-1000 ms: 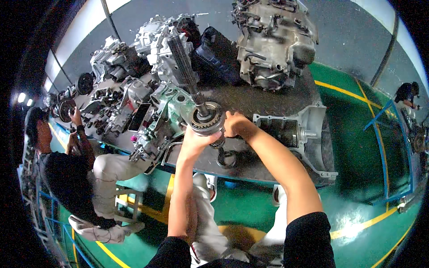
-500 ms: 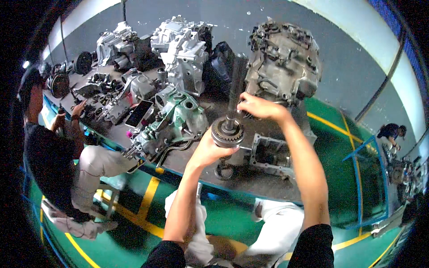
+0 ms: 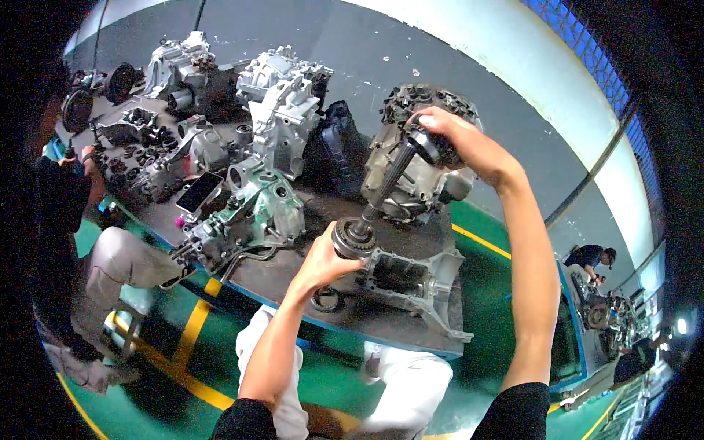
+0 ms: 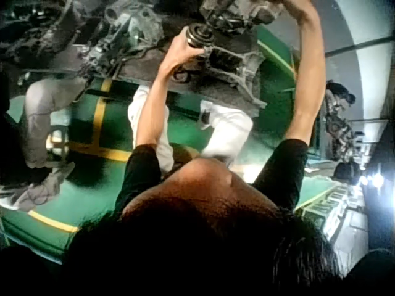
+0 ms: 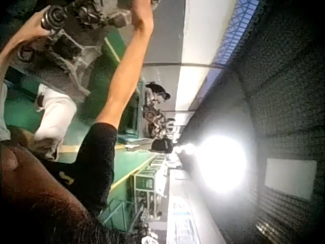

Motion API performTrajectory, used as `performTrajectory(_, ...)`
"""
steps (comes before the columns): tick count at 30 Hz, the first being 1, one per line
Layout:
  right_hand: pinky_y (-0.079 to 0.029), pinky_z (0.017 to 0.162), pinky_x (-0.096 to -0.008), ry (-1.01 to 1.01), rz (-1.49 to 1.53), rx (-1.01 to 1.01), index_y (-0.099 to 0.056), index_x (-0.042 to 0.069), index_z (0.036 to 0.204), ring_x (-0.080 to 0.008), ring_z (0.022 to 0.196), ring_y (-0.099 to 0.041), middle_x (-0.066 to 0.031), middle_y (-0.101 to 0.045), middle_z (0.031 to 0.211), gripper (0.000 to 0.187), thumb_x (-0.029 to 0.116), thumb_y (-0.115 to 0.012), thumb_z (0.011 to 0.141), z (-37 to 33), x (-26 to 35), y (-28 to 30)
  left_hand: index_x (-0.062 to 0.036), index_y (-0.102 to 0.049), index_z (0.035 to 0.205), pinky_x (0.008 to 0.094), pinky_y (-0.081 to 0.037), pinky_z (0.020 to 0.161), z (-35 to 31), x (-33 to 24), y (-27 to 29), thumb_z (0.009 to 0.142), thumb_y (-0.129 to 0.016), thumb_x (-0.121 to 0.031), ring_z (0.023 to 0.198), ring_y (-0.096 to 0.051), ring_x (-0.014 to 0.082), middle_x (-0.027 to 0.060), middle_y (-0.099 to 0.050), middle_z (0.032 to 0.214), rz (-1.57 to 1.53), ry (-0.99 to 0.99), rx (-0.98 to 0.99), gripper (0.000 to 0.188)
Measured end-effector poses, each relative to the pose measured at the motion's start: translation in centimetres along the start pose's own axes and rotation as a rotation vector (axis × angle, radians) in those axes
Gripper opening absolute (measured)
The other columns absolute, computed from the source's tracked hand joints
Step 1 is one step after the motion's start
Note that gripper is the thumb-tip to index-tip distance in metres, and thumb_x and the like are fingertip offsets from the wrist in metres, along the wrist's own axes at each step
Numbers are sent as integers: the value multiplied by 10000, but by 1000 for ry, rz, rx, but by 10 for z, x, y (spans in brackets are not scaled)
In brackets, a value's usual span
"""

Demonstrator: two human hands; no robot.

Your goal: The person disassembles a transmission assembly by lifting the gear shaft from the casing, sliding gears and bearings off the shaft by hand, and placing the components onto the workbench.

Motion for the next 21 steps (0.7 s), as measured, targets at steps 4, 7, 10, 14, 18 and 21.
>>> performTrajectory(4,-413,975,-284,35,-36,13,-634,94,1254,-147,1087,-539,-25,-619,1169,464,436,-493,975,4,4,-11,-15,-585,1248,338,-505,972,0,5,4,690,-869,-161,1066,-654,177,109,-698,1157,-18,-11,6,643)
performTrajectory(7,-439,875,-249,-8,-28,7,-620,88,1269,-117,1016,-539,-11,-623,1129,461,430,-498,985,3,9,-16,-18,-573,1269,334,-499,982,-1,7,5,690,-874,-143,1082,-642,173,93,-686,1170,-37,-20,10,665)
performTrajectory(10,-460,783,-272,51,-47,-28,-620,63,1251,-104,924,-545,-23,-626,1076,411,363,-574,975,2,21,-18,-15,-571,1286,326,-500,980,-2,5,1,693,-877,-147,1078,-641,162,92,-690,1162,-70,-24,26,680)
performTrajectory(14,-497,901,-348,168,-303,142,-672,7,1177,-202,976,-647,-147,-702,1030,504,439,-711,919,5,45,-41,-8,-571,1276,322,-507,970,-1,11,4,695,-874,-146,1056,-650,154,87,-697,1140,-39,-21,12,669)
performTrajectory(18,-507,921,-363,155,-362,173,-596,29,1283,-210,1014,-655,-155,-697,1050,647,468,-783,848,-1,32,-53,-6,-564,1283,327,-507,972,2,8,-1,692,-872,-147,1061,-652,163,94,-698,1147,-69,-12,27,681)
performTrajectory(21,-503,958,-369,150,-169,55,-494,33,1373,-219,1049,-649,-149,-680,1102,809,443,-857,778,-6,26,-60,-5,-559,1290,334,-508,974,1,11,5,691,-873,-157,1066,-652,172,102,-695,1149,-22,-8,-5,693)
Point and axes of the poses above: each hand's wrist, its own z-axis towards the middle knuckle, its own y-axis out of the back of the hand, x = y × z, the point moved 6 cm from there along z, towards the middle knuckle
